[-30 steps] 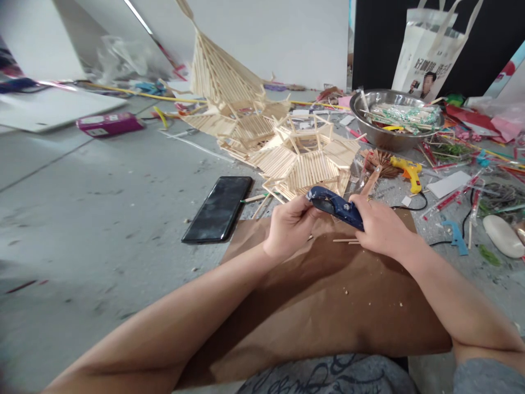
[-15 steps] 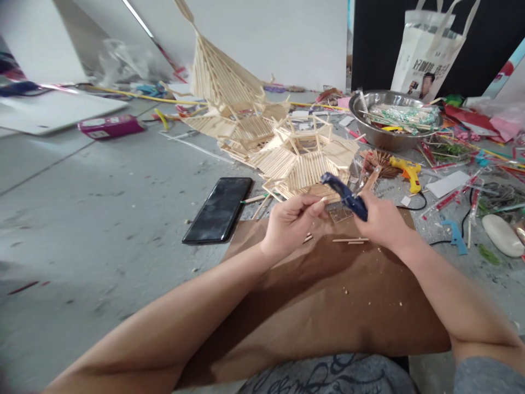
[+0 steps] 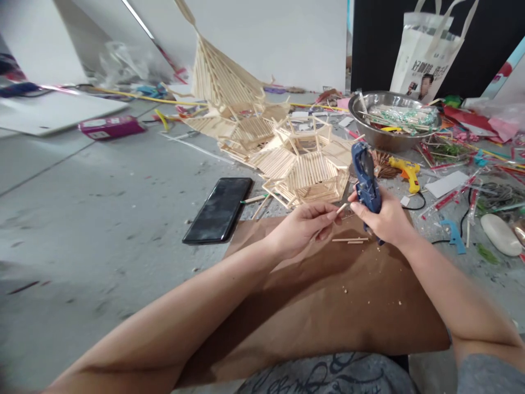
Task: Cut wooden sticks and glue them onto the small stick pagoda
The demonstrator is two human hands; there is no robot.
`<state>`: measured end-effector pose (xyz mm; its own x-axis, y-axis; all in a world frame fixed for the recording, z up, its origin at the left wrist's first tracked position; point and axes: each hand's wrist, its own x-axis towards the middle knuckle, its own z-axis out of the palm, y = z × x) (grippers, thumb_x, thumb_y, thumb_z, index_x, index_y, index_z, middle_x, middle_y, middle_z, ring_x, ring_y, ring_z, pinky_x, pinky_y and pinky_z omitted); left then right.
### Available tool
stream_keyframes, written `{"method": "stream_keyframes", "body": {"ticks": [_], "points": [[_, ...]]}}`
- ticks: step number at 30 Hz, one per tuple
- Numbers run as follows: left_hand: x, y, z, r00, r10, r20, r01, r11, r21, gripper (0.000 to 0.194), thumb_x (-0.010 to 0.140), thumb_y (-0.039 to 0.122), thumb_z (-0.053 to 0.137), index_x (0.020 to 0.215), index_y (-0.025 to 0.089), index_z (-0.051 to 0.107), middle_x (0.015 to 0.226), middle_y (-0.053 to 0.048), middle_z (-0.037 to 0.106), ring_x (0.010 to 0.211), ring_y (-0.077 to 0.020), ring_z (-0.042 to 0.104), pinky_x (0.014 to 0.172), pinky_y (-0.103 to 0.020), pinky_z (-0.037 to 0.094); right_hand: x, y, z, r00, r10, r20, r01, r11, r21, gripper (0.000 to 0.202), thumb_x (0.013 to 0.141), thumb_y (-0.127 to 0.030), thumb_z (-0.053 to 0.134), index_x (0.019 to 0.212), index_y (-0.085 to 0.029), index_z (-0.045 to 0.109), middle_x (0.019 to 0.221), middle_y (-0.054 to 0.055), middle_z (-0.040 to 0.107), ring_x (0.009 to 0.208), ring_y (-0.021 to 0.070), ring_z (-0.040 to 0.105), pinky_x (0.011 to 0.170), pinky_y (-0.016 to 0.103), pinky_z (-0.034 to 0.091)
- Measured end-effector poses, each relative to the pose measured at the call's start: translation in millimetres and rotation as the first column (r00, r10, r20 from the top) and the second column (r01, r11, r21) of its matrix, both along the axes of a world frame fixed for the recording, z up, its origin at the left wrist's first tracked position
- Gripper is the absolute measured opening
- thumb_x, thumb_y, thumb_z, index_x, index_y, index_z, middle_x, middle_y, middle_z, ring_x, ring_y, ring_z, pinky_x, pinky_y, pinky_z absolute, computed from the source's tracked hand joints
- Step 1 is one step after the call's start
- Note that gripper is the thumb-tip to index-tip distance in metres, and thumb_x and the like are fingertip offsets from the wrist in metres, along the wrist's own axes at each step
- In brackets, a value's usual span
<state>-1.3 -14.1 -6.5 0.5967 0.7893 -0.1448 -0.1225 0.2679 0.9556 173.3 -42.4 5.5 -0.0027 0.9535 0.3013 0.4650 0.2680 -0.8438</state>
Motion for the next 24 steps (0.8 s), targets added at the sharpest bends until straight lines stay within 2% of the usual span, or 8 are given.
{"method": "stream_keyframes", "body": {"ticks": [2, 6, 10, 15, 20, 24], "points": [[1, -2, -0.9, 0.998, -0.043, -0.042, 0.044, 0.999, 0.010, 0.011, 0.079, 0.018, 0.052, 0.072, 0.011, 0.056, 0.062, 0.001, 0.052, 0.041, -0.0013, 0.038, 0.041, -0.018, 0.026, -7, -3, -1.3, 0.998, 0.038, 0.047, -0.039, 0.999, 0.019, 0.012, 0.073, -0.029, 0.059, 0.080, -0.018, 0.059, 0.084, 0.004, 0.062, 0.077, 0.0164, 0.059, 0.073, 0.031, 0.048], [2, -3, -2.0, 0.988, -0.114, -0.107, 0.117, 0.993, 0.024, 0.013, 0.080, 0.019, 0.051, 0.071, 0.011, 0.055, 0.057, 0.003, 0.051, 0.040, -0.0019, 0.038, 0.039, -0.018, 0.027, -11, -4, -5.5, 0.995, 0.041, 0.087, -0.041, 0.999, 0.003, 0.009, 0.074, -0.027, 0.057, 0.078, -0.019, 0.057, 0.076, 0.001, 0.062, 0.070, 0.0143, 0.058, 0.069, 0.030, 0.048], [0, 0, 0.1, 0.980, -0.135, -0.143, 0.131, 0.991, -0.038, 0.012, 0.081, 0.019, 0.050, 0.074, 0.011, 0.056, 0.058, 0.002, 0.054, 0.038, -0.0022, 0.039, 0.037, -0.017, 0.029, -6, 0, -4.9, 0.999, -0.017, 0.039, 0.016, 0.999, 0.028, 0.011, 0.072, -0.027, 0.058, 0.077, -0.018, 0.055, 0.070, 0.000, 0.060, 0.061, 0.0123, 0.055, 0.065, 0.030, 0.048], [-3, 3, 1.1, 0.968, -0.145, -0.207, 0.137, 0.989, -0.049, 0.013, 0.081, 0.020, 0.051, 0.078, 0.011, 0.059, 0.051, 0.003, 0.055, 0.032, -0.0012, 0.036, 0.033, -0.016, 0.023, 2, 4, -2.8, 0.995, -0.094, -0.022, 0.095, 0.996, 0.005, 0.017, 0.071, -0.029, 0.059, 0.083, -0.018, 0.055, 0.063, -0.002, 0.056, 0.054, 0.0118, 0.052, 0.058, 0.030, 0.046], [-2, 2, 0.5, 0.968, -0.122, -0.219, 0.116, 0.992, -0.042, 0.013, 0.082, 0.019, 0.051, 0.076, 0.011, 0.059, 0.047, 0.005, 0.052, 0.032, -0.0009, 0.035, 0.034, -0.015, 0.023, 3, 5, -4.8, 0.995, -0.085, -0.045, 0.085, 0.996, -0.017, 0.020, 0.070, -0.030, 0.061, 0.085, -0.018, 0.055, 0.068, -0.001, 0.057, 0.056, 0.0117, 0.052, 0.058, 0.031, 0.046], [0, -1, -0.4, 0.963, -0.168, -0.212, 0.158, 0.985, -0.065, 0.016, 0.084, 0.022, 0.049, 0.075, 0.012, 0.057, 0.049, 0.003, 0.056, 0.032, -0.0016, 0.037, 0.034, -0.016, 0.024, 2, 5, -1.7, 0.998, -0.054, 0.008, 0.054, 0.999, 0.002, 0.016, 0.070, -0.028, 0.059, 0.082, -0.019, 0.053, 0.063, -0.003, 0.055, 0.054, 0.0117, 0.051, 0.058, 0.031, 0.045]]}}
